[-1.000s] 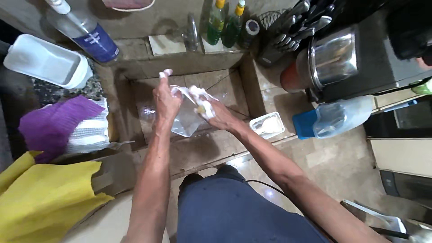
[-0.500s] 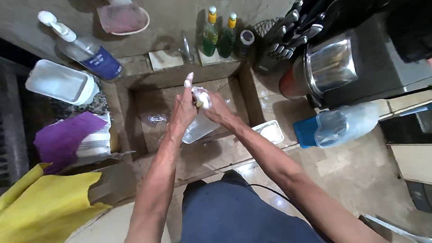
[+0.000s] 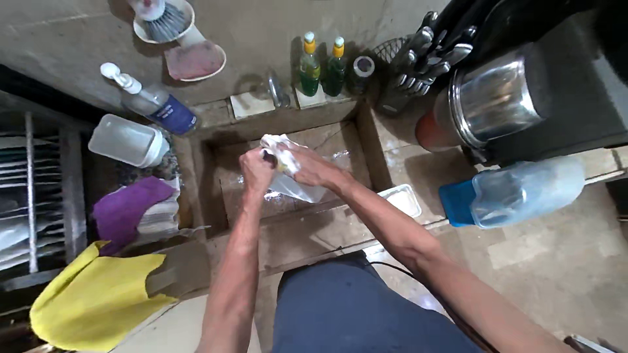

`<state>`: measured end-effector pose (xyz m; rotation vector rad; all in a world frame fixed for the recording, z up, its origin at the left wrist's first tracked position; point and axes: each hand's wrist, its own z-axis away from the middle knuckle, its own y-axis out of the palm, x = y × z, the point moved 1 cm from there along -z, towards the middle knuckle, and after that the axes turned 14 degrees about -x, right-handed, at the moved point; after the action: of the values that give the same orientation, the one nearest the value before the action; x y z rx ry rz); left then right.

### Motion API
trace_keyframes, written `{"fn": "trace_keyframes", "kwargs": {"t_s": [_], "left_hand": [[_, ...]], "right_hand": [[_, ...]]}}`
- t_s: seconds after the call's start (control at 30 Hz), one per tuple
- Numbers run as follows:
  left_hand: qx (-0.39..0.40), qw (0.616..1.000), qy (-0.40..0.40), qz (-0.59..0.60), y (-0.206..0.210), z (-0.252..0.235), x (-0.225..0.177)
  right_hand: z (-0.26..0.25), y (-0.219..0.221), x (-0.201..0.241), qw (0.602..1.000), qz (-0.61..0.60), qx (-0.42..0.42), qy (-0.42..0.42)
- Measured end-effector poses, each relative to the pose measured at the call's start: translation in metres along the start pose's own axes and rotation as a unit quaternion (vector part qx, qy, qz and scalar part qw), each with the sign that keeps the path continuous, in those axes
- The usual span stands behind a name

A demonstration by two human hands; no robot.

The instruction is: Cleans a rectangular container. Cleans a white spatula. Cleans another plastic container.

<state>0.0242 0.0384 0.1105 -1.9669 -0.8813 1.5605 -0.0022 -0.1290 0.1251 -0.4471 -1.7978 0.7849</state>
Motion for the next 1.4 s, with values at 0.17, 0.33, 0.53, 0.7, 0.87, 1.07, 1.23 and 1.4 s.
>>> {"fn": "trace_keyframes", "kwargs": {"t_s": [0.17,0.33,0.53,0.7,0.87,1.07,1.23,1.4], "left_hand": [[-0.048,0.997,-0.051,0.013,-0.032,-0.021,0.037],[-0.028,0.998,0.038,0.045,-0.012,-0.002,0.016],[-0.052,0.996,-0.049,0.052,-0.040,-0.023,0.047],[-0.015,0.991,0.127,0.023,-0.007,-0.013,0.004],[-0.003,0.992,-0.109,0.059,-0.009,-0.021,0.027],[0.052,0.994,-0.084,0.054,0.019,-0.015,0.008],[0.024,0.996,-0.048,0.077,0.022,-0.022,0.031],[0.018,0.997,-0.008,0.072,0.020,-0.022,0.017]], "right_hand": [[0.049,0.002,-0.008,0.999,0.041,0.024,0.012],[-0.017,0.015,0.014,0.999,0.006,-0.027,-0.033],[0.038,0.008,-0.002,0.998,0.038,0.034,-0.027],[-0.030,0.016,0.006,0.991,-0.071,-0.104,-0.040],[-0.018,0.006,-0.009,0.959,-0.140,-0.248,0.012],[-0.015,0.006,-0.012,0.993,-0.074,-0.076,0.042],[0.004,-0.011,-0.008,0.998,-0.057,-0.023,0.023],[-0.006,0.010,-0.018,0.999,-0.021,-0.025,0.029]]}}
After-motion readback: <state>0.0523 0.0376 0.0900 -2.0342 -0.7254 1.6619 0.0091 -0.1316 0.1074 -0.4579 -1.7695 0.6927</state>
